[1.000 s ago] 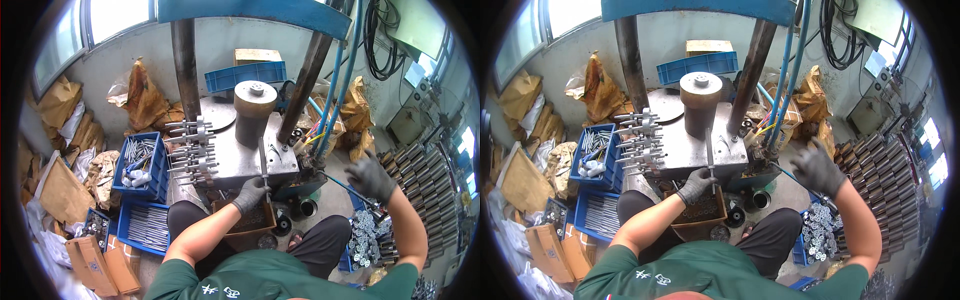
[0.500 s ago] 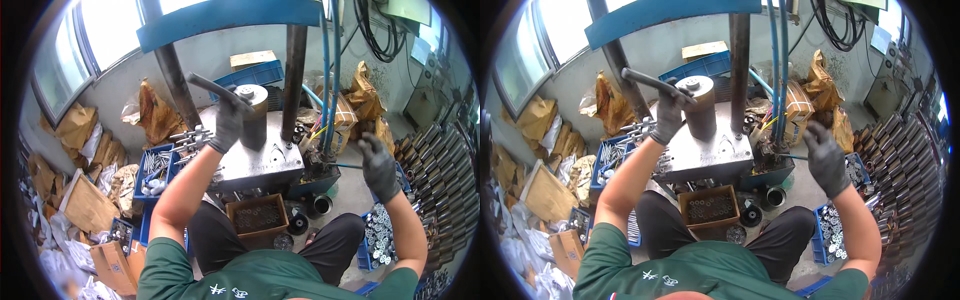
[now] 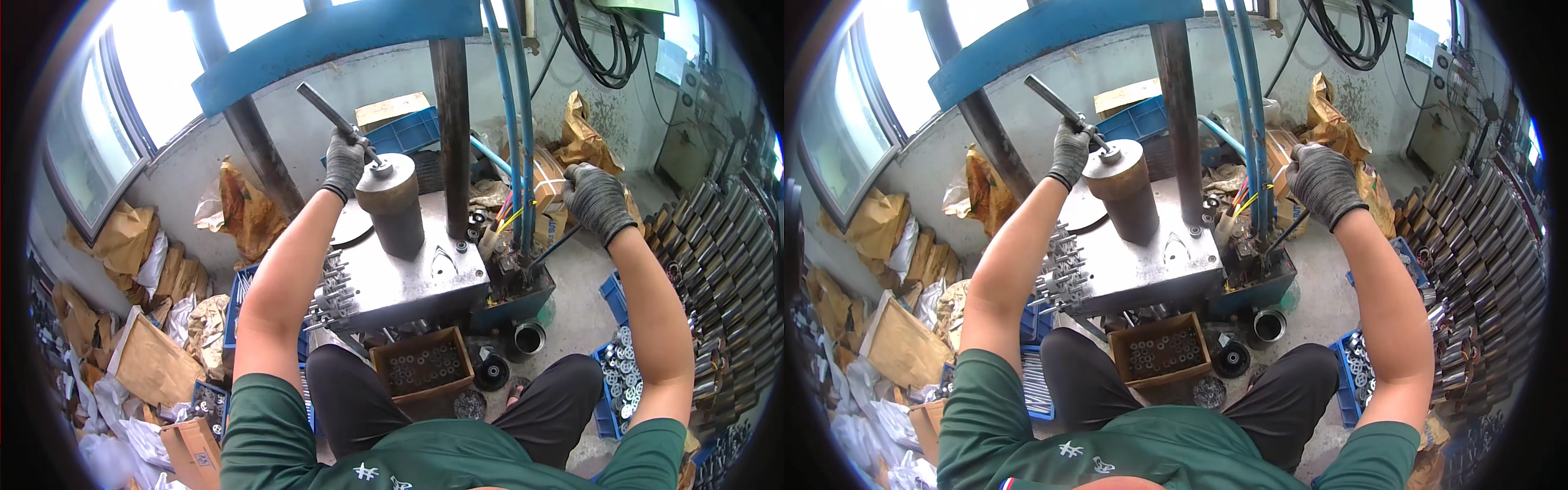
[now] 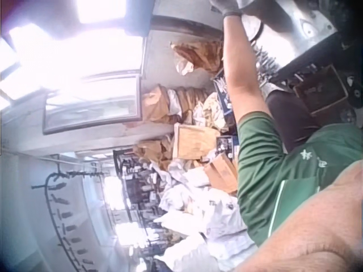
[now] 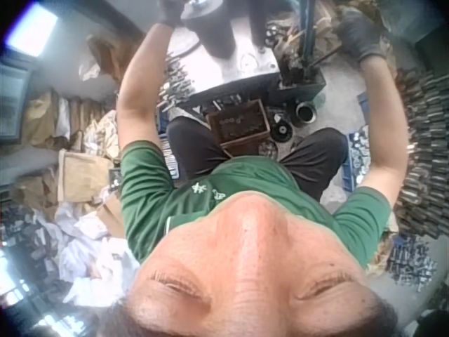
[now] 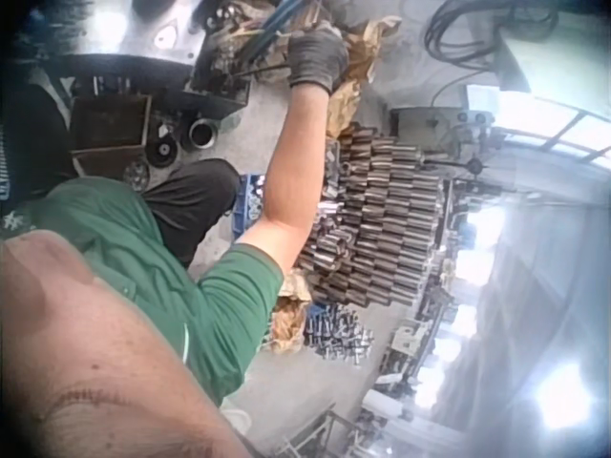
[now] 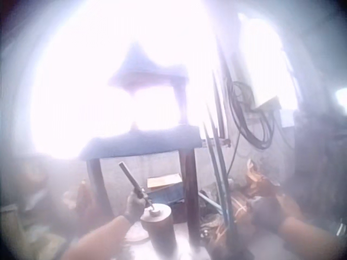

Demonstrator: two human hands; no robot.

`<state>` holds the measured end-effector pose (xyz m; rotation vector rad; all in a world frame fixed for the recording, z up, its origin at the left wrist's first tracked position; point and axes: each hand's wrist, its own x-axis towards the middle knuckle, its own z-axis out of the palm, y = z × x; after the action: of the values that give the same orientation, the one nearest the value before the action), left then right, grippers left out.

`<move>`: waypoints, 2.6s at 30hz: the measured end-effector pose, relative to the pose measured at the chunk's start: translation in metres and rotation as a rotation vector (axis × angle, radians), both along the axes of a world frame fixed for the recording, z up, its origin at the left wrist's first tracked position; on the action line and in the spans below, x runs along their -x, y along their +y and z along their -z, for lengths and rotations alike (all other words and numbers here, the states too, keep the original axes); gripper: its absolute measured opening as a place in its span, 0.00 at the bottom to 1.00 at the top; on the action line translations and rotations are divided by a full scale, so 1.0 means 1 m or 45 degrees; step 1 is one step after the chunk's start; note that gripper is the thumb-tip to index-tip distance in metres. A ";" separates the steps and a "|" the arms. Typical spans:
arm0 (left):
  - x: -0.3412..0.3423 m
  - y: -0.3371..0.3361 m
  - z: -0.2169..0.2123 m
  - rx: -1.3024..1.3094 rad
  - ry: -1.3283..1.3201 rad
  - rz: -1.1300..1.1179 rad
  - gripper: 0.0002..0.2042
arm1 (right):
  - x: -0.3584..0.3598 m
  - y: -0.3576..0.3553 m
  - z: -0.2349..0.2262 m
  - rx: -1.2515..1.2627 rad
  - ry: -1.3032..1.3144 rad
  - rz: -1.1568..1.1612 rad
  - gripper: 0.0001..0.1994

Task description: Using a hydraulic press to assemble metal components in a factory setting.

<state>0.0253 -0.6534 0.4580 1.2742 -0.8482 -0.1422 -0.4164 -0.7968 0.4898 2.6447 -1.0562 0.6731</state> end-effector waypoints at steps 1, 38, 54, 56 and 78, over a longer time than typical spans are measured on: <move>-0.001 0.000 -0.002 -0.003 0.002 -0.002 0.16 | 0.000 0.002 -0.001 -0.006 0.004 -0.014 0.14; 0.021 -0.009 0.020 -0.453 -0.408 -0.372 0.11 | 0.140 0.178 0.130 -0.545 0.146 -0.091 0.09; 0.017 -0.011 0.023 -0.444 -0.388 -0.388 0.12 | 0.138 0.178 0.126 -0.576 0.085 -0.086 0.11; 0.013 -0.011 0.025 -0.481 -0.412 -0.418 0.13 | 0.137 0.179 0.125 -0.571 0.090 -0.076 0.11; 0.010 -0.010 0.028 -0.373 -0.380 -0.225 0.11 | 0.124 0.165 0.102 -0.653 -0.109 -0.132 0.11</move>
<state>0.0157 -0.6636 0.4300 1.6668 -0.9883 0.0703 -0.5405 -0.6319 0.3877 3.1471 -1.2639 0.6032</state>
